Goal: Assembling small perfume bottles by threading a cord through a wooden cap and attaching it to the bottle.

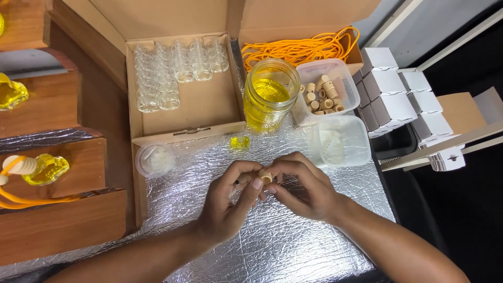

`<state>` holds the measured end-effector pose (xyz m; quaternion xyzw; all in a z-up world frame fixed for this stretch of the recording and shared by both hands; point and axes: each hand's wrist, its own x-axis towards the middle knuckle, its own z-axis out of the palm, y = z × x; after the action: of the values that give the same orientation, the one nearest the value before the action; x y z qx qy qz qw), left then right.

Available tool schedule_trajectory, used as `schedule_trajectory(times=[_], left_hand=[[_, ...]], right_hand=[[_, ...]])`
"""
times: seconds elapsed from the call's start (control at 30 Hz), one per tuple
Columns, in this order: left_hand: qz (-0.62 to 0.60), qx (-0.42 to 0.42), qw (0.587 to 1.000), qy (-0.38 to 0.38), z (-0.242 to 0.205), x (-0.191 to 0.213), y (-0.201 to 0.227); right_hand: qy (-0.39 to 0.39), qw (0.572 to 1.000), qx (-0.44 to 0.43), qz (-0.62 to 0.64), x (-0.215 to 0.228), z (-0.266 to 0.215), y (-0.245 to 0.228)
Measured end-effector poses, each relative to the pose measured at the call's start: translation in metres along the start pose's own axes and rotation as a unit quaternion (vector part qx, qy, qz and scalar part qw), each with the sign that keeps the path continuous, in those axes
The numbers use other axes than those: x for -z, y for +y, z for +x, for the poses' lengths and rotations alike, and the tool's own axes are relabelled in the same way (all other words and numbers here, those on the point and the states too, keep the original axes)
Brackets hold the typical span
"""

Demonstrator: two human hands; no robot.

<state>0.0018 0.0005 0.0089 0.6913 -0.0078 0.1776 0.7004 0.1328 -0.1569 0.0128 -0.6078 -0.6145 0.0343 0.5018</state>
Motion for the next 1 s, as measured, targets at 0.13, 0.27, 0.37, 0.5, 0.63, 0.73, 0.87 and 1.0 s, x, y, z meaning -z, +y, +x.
schedule_trajectory(times=[0.13, 0.27, 0.37, 0.5, 0.63, 0.73, 0.87, 1.0], left_hand=[[-0.034, 0.032, 0.999, 0.001, -0.001, 0.001, -0.002], [-0.041, 0.032, 0.999, 0.003, 0.0, 0.001, 0.001], [-0.025, 0.04, 0.999, 0.011, 0.002, 0.0, 0.004], [0.011, 0.043, 0.999, 0.023, 0.004, 0.0, 0.002], [-0.005, 0.063, 0.997, 0.034, 0.002, -0.001, -0.003], [-0.002, 0.08, 0.995, 0.052, 0.002, -0.001, -0.007], [0.006, 0.037, 0.999, 0.031, 0.002, 0.001, -0.009], [0.011, -0.023, 0.999, 0.046, 0.0, -0.001, -0.019]], right_hand=[[-0.008, 1.0, -0.015, -0.004, 0.002, 0.001, -0.001], [-0.017, 1.0, 0.002, -0.021, 0.002, -0.001, 0.002], [-0.017, 0.999, 0.013, -0.038, 0.001, -0.002, 0.003], [-0.02, 0.998, 0.017, -0.051, 0.002, -0.003, 0.007], [-0.018, 0.999, 0.011, -0.05, 0.001, -0.005, 0.008], [-0.001, 0.999, -0.028, -0.043, 0.004, 0.002, 0.0], [-0.007, 0.998, -0.053, -0.03, 0.001, 0.008, -0.002], [0.084, 0.995, -0.052, 0.018, -0.008, 0.009, 0.005]])
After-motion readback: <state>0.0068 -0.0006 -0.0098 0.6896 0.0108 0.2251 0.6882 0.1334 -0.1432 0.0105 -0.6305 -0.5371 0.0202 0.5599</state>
